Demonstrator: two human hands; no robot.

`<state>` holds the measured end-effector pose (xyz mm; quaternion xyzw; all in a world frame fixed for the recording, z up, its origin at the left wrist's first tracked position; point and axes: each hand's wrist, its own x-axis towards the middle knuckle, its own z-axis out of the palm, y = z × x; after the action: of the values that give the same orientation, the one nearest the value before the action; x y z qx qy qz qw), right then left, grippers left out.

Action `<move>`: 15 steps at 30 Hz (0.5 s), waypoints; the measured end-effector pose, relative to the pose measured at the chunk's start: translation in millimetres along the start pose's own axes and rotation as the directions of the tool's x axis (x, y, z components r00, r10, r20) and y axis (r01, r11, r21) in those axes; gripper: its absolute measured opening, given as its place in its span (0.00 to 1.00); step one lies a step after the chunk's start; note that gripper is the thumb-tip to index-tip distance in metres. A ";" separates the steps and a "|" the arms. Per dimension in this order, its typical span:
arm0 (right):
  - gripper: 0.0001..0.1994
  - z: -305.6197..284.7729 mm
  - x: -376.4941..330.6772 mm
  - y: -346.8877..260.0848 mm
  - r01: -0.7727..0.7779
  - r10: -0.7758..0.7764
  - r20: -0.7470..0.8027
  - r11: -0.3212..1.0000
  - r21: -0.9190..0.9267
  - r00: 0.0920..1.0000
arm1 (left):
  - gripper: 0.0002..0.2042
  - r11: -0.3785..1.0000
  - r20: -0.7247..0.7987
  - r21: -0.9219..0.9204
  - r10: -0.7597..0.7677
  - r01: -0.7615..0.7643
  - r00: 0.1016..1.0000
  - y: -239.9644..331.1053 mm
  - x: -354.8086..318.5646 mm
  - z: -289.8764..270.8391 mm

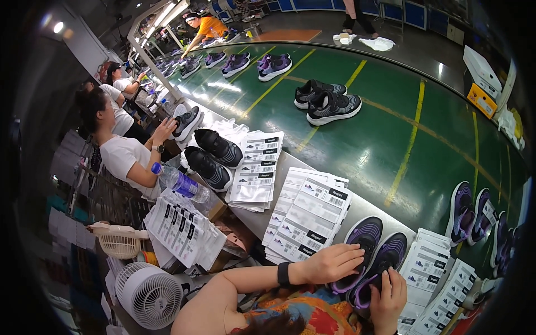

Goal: Checking footwear quality and applying labels at a manufacturing assembly line.

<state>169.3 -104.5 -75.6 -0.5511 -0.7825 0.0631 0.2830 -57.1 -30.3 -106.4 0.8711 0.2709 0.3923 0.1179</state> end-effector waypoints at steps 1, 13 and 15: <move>0.26 -0.1 0.3 1.2 0.008 -0.008 0.008 1.000 0.004 1.000 | 0.19 1.000 -0.001 0.001 -0.001 0.001 1.000 -0.1 2.3 -2.3; 0.14 -20.2 40.5 13.0 0.105 -0.107 -0.026 0.991 -0.084 0.994 | 0.12 0.994 0.225 -0.096 0.080 -0.060 0.971 -16.2 53.7 -9.1; 0.11 -26.6 74.5 24.0 0.008 -0.008 0.045 1.000 -0.001 0.999 | 0.10 0.979 0.180 -0.200 0.001 0.036 0.984 -35.2 81.3 -6.0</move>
<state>185.4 -34.0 -35.6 -0.5464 -0.7910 0.0737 0.2651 -30.7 44.6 -66.8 0.8840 0.2256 0.3365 0.2331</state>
